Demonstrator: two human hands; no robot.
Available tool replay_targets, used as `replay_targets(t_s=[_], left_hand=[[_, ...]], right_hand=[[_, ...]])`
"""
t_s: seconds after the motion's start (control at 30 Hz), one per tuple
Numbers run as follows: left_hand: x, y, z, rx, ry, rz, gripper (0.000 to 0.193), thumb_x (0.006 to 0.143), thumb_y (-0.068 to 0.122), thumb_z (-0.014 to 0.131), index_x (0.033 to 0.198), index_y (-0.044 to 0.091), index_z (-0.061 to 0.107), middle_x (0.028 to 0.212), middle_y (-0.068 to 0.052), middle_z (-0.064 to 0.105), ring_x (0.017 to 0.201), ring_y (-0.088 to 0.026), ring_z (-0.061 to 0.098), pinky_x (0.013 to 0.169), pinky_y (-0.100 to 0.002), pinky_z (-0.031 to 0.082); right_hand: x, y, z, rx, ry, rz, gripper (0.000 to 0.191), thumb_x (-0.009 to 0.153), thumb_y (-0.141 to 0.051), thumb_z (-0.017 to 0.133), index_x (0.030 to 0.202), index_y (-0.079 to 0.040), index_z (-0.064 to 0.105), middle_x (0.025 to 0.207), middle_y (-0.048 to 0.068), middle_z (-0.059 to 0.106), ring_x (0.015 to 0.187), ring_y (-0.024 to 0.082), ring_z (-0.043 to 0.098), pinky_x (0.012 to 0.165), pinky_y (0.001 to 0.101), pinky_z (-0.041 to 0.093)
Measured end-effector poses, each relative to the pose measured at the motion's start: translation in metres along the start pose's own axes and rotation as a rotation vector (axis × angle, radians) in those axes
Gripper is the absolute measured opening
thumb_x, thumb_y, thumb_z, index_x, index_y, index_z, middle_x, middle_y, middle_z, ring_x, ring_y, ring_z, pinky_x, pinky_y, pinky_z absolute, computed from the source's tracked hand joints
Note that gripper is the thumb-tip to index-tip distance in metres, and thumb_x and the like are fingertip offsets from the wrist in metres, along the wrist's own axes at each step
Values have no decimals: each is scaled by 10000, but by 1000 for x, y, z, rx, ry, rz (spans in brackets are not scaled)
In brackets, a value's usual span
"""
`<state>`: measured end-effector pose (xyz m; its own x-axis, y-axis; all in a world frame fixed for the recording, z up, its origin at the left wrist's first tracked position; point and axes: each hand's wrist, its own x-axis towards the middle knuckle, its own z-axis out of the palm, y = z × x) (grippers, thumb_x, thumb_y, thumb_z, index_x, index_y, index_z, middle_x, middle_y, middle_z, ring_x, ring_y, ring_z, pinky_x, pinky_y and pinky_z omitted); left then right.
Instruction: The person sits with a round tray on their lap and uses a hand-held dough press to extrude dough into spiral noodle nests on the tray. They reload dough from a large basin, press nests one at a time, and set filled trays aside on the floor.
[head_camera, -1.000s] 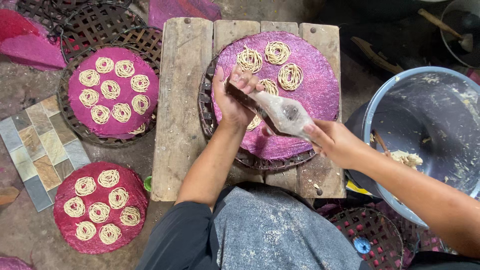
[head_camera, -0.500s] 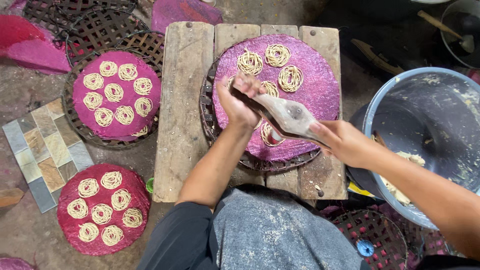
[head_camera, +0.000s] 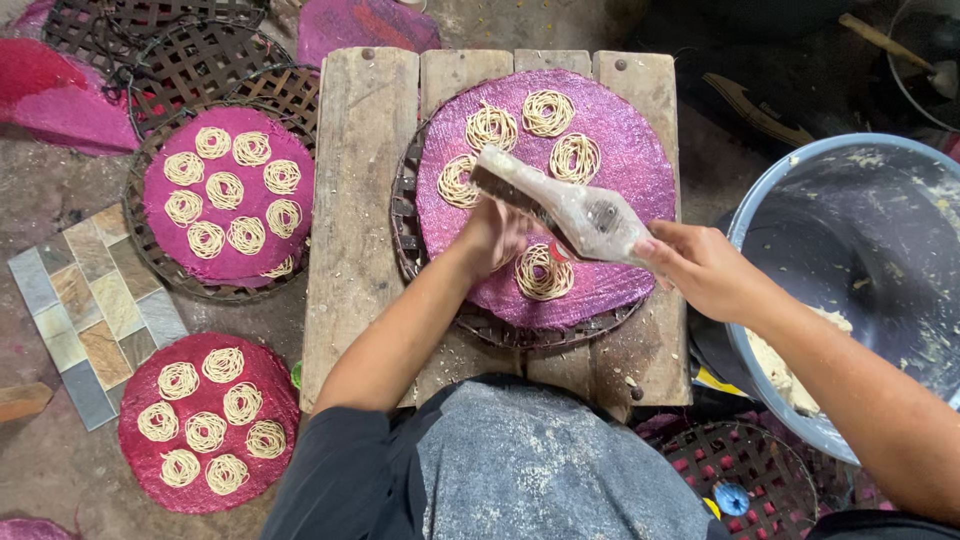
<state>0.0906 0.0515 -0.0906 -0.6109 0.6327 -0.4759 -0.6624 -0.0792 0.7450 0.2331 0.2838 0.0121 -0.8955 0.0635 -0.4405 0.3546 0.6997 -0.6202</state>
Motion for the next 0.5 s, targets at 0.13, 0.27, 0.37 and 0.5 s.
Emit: replay_targets(t_s=[0.13, 0.27, 0.37, 0.5], left_hand=[[1, -29, -6, 257, -98, -102, 727, 1062, 486, 186, 1578, -25, 172, 1434, -221, 508, 569, -103, 480, 420, -193, 428], [-21, -26, -5, 558, -123, 84, 703, 1059, 513, 137, 1603, 68, 167, 1394, -200, 609, 454, -92, 415, 362, -189, 369], [-52, -18, -6, 1041, -10, 226, 692, 1006, 391, 209, 1614, 113, 33, 1400, -120, 611, 437, -141, 511, 387, -261, 453], [-92, -19, -19, 1376, 199, 356, 683, 970, 282, 445, 1611, 114, 278, 1167, -61, 727, 590, -159, 646, 545, -304, 517]], right_hand=[[4, 10, 7, 51, 70, -109, 626, 969, -514, 544, 1280, 24, 617, 799, 84, 701, 702, 125, 599, 596, 336, 488], [6, 22, 16, 64, 152, -91, 620, 975, -495, 546, 1296, 30, 622, 785, 109, 689, 676, 142, 575, 587, 333, 463], [7, 34, 23, 184, 195, -159, 617, 995, -500, 515, 1310, 14, 646, 773, 103, 657, 672, 128, 546, 584, 305, 441], [1, 50, 38, 564, 189, -331, 674, 1046, -557, 513, 1349, 40, 599, 799, 40, 561, 682, 86, 505, 593, 265, 419]])
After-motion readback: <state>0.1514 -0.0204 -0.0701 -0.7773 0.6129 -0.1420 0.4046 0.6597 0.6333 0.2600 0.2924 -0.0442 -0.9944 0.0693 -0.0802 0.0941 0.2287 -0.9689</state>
